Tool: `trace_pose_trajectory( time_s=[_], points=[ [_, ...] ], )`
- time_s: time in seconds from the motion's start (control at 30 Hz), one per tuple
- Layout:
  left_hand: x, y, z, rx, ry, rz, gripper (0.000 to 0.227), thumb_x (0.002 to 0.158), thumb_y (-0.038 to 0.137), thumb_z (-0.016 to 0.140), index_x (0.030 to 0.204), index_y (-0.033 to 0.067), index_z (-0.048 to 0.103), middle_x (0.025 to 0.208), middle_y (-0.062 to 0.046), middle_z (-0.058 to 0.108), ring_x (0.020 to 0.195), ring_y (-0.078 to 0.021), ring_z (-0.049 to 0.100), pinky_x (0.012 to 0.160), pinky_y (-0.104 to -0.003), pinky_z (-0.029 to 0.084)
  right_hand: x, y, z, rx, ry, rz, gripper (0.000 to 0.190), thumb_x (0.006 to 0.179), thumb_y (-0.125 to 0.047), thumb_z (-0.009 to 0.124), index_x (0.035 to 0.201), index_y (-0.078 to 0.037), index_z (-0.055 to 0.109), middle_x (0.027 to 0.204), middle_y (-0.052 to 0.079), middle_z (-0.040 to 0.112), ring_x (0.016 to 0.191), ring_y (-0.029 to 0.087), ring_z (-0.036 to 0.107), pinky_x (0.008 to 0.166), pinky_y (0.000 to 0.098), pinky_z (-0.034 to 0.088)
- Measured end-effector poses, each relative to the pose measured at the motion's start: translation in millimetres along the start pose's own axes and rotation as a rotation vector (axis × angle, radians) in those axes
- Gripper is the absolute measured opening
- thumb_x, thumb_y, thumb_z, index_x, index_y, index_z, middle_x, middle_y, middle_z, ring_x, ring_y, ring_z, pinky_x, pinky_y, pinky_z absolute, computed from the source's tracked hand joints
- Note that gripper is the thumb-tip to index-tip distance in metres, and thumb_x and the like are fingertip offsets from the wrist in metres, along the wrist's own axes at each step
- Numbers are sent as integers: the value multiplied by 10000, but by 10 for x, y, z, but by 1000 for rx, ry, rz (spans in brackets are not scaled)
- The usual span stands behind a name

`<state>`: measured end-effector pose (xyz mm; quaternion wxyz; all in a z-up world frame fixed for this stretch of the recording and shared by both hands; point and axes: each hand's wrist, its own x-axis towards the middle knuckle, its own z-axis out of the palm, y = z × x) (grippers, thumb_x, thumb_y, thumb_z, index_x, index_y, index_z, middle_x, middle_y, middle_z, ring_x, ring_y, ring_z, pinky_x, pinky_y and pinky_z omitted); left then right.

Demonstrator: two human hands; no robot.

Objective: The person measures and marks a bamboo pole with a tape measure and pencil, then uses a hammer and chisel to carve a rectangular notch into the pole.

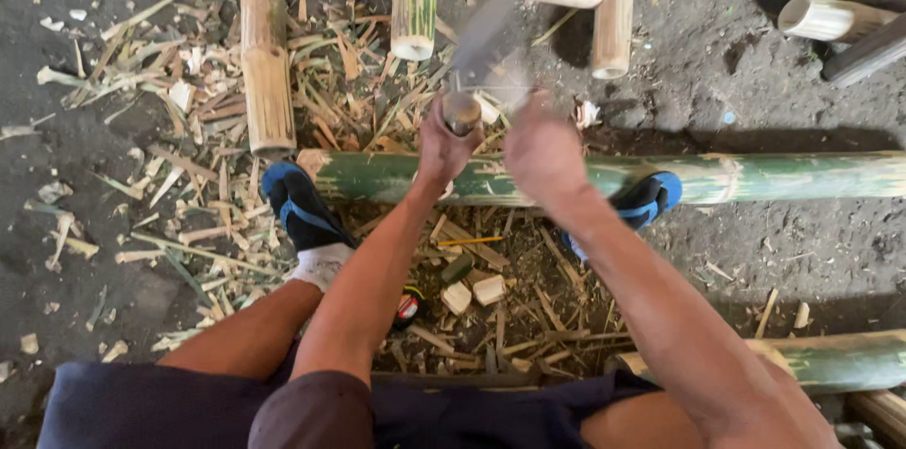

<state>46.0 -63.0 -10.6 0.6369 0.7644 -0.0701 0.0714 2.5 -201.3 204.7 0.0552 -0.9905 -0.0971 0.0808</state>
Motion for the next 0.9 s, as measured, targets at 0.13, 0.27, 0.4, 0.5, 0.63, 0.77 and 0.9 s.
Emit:
trace_pose_trajectory(
  time_s=[0.13, 0.27, 0.4, 0.5, 0.63, 0.77, 0.9],
  points=[
    [-111, 91, -42, -192, 98, 218, 530, 817, 83, 836, 1282, 26, 588, 1137, -112, 676, 998, -259, 682, 846, -372, 601, -70, -28, 369, 184, -129, -25, 386, 962, -118, 530, 1272, 86, 424, 635, 127, 615, 461, 244, 587, 385, 390, 460],
    [-86, 64, -72, -125, 135, 25, 521, 741, 101, 802, 1198, 29, 563, 1008, -64, 712, 868, -187, 716, 765, -329, 615, -120, 134, 79, 280, -123, 25, 356, 999, -143, 505, 1291, 46, 427, 676, 156, 623, 452, 277, 603, 343, 448, 501],
    [-84, -51, -48, -159, 146, -4, 453, 775, 102, 791, 1158, 44, 556, 992, -67, 691, 836, -176, 709, 732, -330, 617, -113, 78, 58, 374, 236, -51, 354, 1005, -113, 530, 1287, 69, 418, 696, 162, 648, 528, 262, 630, 439, 385, 506],
    [-262, -81, 17, -137, 56, -147, 421, 830, 119, 721, 1220, 71, 571, 1010, -82, 701, 805, -215, 698, 687, -357, 629, -175, -53, 443, 331, -84, 91, 418, 995, -97, 490, 1362, 72, 382, 726, 186, 664, 530, 316, 678, 407, 440, 529],
    [-368, -133, -55, 120, 166, 176, 601, 812, 80, 767, 1300, 9, 424, 1168, -210, 621, 1067, -356, 659, 874, -470, 534, -222, 106, 844, 302, -297, 191, 441, 935, -126, 551, 1307, 64, 408, 789, 288, 689, 717, 435, 727, 652, 544, 573],
    [-445, -265, -314, 98, 229, -85, 677, 963, 106, 718, 1418, -19, 232, 1242, -204, 544, 1082, -331, 615, 876, -445, 527, -348, 295, 1042, 413, -50, 168, 314, 928, -148, 571, 1192, -4, 481, 841, 304, 687, 803, 508, 674, 734, 586, 544],
    [-387, -138, -467, -115, 191, -139, 537, 998, 91, 693, 1378, 34, 317, 1168, -122, 582, 1034, -234, 639, 882, -372, 557, -456, 392, 1008, 470, 26, 169, 260, 906, -130, 583, 1125, -27, 491, 856, 302, 682, 824, 517, 664, 744, 601, 507]
  ],
)
